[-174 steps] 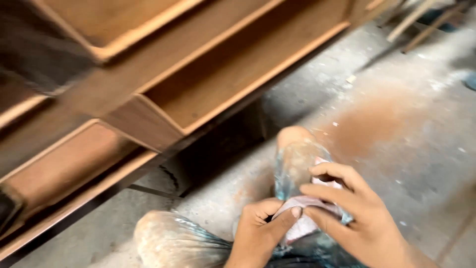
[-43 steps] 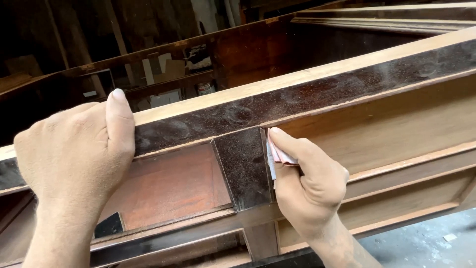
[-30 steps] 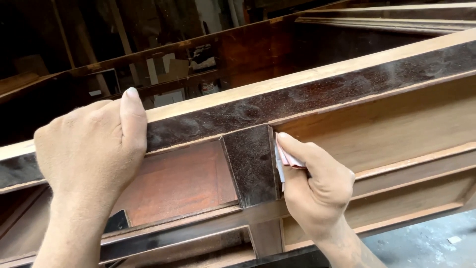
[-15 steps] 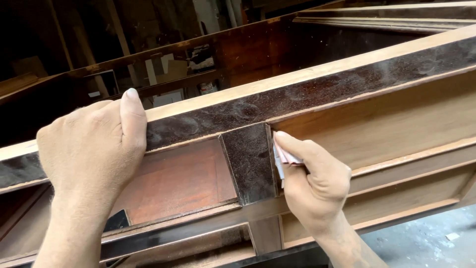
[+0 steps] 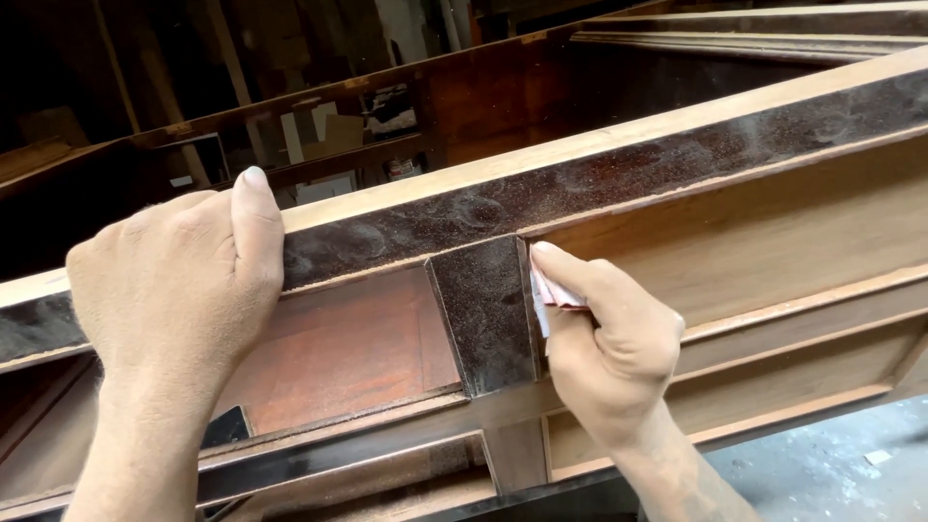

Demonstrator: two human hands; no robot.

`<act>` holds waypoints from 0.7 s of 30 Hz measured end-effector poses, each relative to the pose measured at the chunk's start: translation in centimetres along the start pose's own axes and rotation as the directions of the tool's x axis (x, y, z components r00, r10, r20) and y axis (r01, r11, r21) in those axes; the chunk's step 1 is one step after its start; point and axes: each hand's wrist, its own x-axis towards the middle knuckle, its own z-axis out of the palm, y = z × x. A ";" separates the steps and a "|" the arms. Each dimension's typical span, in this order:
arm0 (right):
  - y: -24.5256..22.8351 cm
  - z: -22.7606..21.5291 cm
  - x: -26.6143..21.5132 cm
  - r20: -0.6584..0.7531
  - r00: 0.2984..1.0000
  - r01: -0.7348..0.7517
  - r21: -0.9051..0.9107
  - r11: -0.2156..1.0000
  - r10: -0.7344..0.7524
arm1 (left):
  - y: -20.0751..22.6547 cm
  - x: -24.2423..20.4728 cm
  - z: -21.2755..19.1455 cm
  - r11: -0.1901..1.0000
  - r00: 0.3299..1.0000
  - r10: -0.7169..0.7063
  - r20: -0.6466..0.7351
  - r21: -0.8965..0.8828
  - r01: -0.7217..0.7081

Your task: Sanding the wooden panels and edges of a cabinet with sandpaper to smooth the surface.

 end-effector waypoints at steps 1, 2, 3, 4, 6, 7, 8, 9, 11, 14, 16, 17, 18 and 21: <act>0.3 -0.4 0.0 -0.001 1.000 -0.001 -0.004 1.000 0.001 | 0.1 0.0 -0.1 1.000 1.000 0.003 0.000 -0.003 -0.003; 0.6 -0.7 0.1 -0.041 0.999 -0.014 -0.049 0.999 0.012 | 0.1 0.0 -0.1 1.000 1.000 0.005 0.017 0.013 -0.005; 1.0 -0.9 0.2 -0.079 0.997 -0.026 -0.089 0.996 0.019 | 0.0 0.0 -0.2 1.000 0.999 0.001 0.034 0.031 -0.002; 0.7 -0.4 0.2 -0.078 0.997 -0.023 -0.089 0.996 0.016 | 0.0 0.1 -0.1 1.000 0.999 -0.002 0.033 0.030 0.001; 0.1 0.4 0.1 -0.035 0.994 0.101 -0.022 0.995 -0.102 | 0.1 0.0 -0.1 0.999 1.000 0.004 0.012 0.042 -0.005; 0.0 0.0 0.1 -0.035 0.994 0.099 -0.022 0.995 -0.100 | 0.2 -0.1 -0.3 0.999 1.000 0.006 0.013 0.043 -0.007; 0.0 -0.4 0.2 -0.010 0.998 0.060 0.001 0.998 -0.060 | 0.2 -0.2 -0.6 1.000 1.000 0.008 0.022 0.010 -0.008; 0.1 -0.6 0.4 0.014 1.000 0.025 0.021 0.999 -0.025 | 0.2 0.0 -0.7 1.000 1.000 0.008 0.026 -0.024 -0.008; 0.4 -0.4 0.2 -0.038 0.999 0.005 -0.036 0.999 -0.006 | 0.1 0.1 -0.4 1.000 1.000 0.011 0.010 -0.002 -0.011; -0.1 0.0 0.1 -0.051 0.998 -0.022 -0.033 0.999 0.020 | 0.1 -0.1 -0.2 1.000 1.000 0.001 0.010 0.013 -0.001; -0.1 -0.2 0.2 -0.019 0.999 -0.026 0.023 0.999 0.026 | 0.3 0.0 -0.3 1.000 1.000 -0.005 0.018 0.005 0.005; 0.2 -0.4 0.3 -0.051 0.998 -0.026 -0.004 1.000 0.026 | 0.3 0.0 -0.5 1.000 1.000 -0.009 0.027 -0.003 0.009; 0.4 -0.5 0.4 -0.082 0.996 -0.028 -0.031 0.999 0.025 | 0.3 0.0 -0.6 1.000 0.999 -0.013 0.036 -0.010 0.014; -0.3 0.4 -0.1 -0.044 0.999 -0.005 -0.009 1.000 0.004 | 0.3 0.0 -0.5 0.999 1.000 0.002 0.017 -0.049 -0.001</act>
